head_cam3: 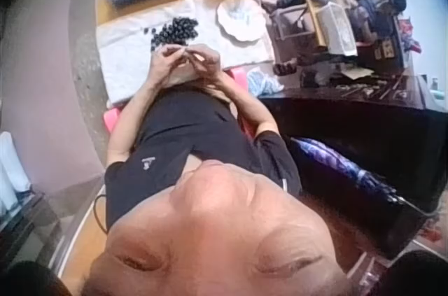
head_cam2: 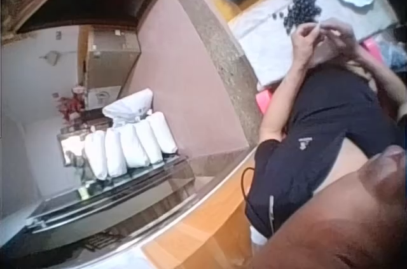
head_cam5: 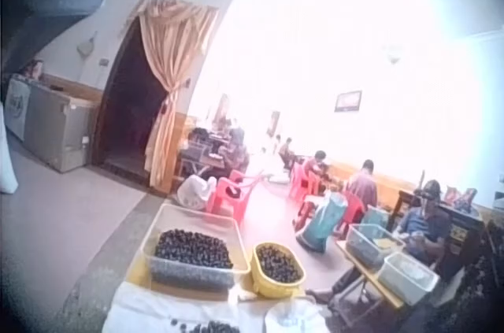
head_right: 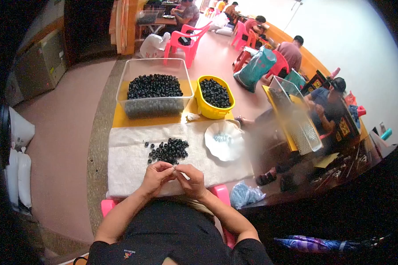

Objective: Manually inspecting and sorting small black rubber gaskets or seals on a towel and placing them into sorting containers.

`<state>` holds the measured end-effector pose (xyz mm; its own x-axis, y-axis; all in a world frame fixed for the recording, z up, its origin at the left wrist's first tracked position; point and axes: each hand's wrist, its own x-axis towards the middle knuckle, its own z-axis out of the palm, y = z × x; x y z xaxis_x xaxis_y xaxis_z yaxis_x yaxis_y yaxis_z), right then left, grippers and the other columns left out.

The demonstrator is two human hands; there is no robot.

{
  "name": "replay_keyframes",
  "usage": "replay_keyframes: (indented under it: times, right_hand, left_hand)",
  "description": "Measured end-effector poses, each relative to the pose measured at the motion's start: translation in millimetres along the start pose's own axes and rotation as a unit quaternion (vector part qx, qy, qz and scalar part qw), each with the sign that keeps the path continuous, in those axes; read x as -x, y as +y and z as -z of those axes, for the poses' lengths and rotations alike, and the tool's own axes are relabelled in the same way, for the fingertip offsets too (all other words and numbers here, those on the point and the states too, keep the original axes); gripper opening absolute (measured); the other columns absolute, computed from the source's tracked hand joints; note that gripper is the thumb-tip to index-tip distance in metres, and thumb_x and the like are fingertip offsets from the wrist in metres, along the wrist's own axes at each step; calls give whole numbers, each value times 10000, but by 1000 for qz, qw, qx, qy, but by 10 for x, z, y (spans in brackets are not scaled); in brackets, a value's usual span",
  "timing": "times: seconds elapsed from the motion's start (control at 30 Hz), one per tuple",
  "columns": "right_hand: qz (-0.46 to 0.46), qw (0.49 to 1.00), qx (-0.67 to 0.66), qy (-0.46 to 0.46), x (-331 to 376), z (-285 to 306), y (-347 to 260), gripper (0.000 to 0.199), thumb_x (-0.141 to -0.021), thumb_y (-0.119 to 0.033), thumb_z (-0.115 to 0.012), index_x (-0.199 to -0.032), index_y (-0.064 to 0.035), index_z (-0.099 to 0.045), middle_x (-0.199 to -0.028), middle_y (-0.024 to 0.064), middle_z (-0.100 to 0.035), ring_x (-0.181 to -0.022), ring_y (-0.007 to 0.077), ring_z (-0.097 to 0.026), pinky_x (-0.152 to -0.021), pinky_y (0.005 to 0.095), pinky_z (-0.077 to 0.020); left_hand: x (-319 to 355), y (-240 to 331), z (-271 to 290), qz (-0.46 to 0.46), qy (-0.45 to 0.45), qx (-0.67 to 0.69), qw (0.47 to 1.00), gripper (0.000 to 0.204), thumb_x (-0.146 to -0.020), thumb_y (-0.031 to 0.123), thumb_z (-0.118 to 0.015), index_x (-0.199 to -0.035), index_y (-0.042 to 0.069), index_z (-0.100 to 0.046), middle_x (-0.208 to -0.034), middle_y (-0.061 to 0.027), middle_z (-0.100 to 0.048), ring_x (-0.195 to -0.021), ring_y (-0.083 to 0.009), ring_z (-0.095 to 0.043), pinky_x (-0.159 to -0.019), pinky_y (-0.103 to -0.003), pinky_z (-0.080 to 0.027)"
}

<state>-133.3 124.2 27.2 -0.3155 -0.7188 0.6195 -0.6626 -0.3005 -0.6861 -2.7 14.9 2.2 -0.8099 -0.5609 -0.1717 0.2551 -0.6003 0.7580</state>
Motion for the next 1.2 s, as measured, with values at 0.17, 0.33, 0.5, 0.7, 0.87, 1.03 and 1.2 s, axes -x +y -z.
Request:
replay_keyframes:
  times: [0.17, 0.33, 0.5, 0.7, 0.87, 1.03, 1.2]
  right_hand:
    - [-129, 985, -102, -52, 37, 33, 181, 160, -832, -36, -732, -975, 15, -683, -908, 120, -685, -823, 180, -656, -718, 288, -523]
    - [-295, 910, -250, -148, -138, 199, 154, 117, -875, -41, -696, -929, 63, -685, -881, 92, -696, -792, 161, -675, -732, 269, -552]
    - [-333, 869, -339, -139, -101, 202, 304, 107, -863, -22, -706, -929, 59, -683, -850, 107, -693, -788, 184, -691, -727, 298, -570]
    - [-363, 848, -373, -104, -35, 137, 286, 82, -864, -33, -714, -919, 25, -694, -854, 86, -694, -758, 159, -674, -710, 283, -562]
    - [-339, 869, -346, -105, 43, 107, 318, 109, -868, -42, -715, -950, 28, -699, -877, 75, -698, -759, 137, -664, -695, 271, -551]
    - [-161, 969, -169, -79, 58, 32, 198, 161, -862, -43, -714, -1005, 27, -694, -885, 102, -687, -741, 155, -666, -659, 274, -533]
    - [37, 987, 106, -116, 19, 48, 16, 327, -837, -44, -718, -1153, -13, -642, -996, 169, -650, -745, 259, -681, -628, 342, -551]
  left_hand:
    - [13, 6, 22, 10, -15, -4, 1000, 116, -912, 41, -656, -1026, 17, -648, -936, -85, -694, -831, -164, -682, -746, -310, -598]
    - [-6, 85, 13, 23, -37, -46, 998, 138, -895, 39, -666, -1015, -23, -636, -890, -107, -686, -773, -172, -672, -684, -274, -553]
    - [-49, 109, 27, 30, -78, -49, 995, 113, -898, 47, -671, -992, -7, -640, -903, -90, -687, -811, -168, -684, -743, -290, -582]
    - [-25, 101, 67, 45, -88, -32, 995, 103, -898, 60, -677, -979, 5, -647, -901, -85, -689, -812, -163, -682, -741, -281, -575]
    - [-23, 73, 92, 56, -90, -14, 994, 110, -892, 53, -685, -985, 6, -649, -910, -82, -692, -814, -156, -679, -744, -286, -578]
    - [-18, 100, 80, 60, -73, 9, 995, 106, -892, 50, -685, -983, 8, -648, -917, -76, -689, -808, -151, -672, -749, -290, -585]
    - [-3, 161, 31, 51, -49, 33, 997, 92, -894, 52, -685, -969, 14, -646, -909, -67, -679, -803, -143, -664, -750, -288, -587]
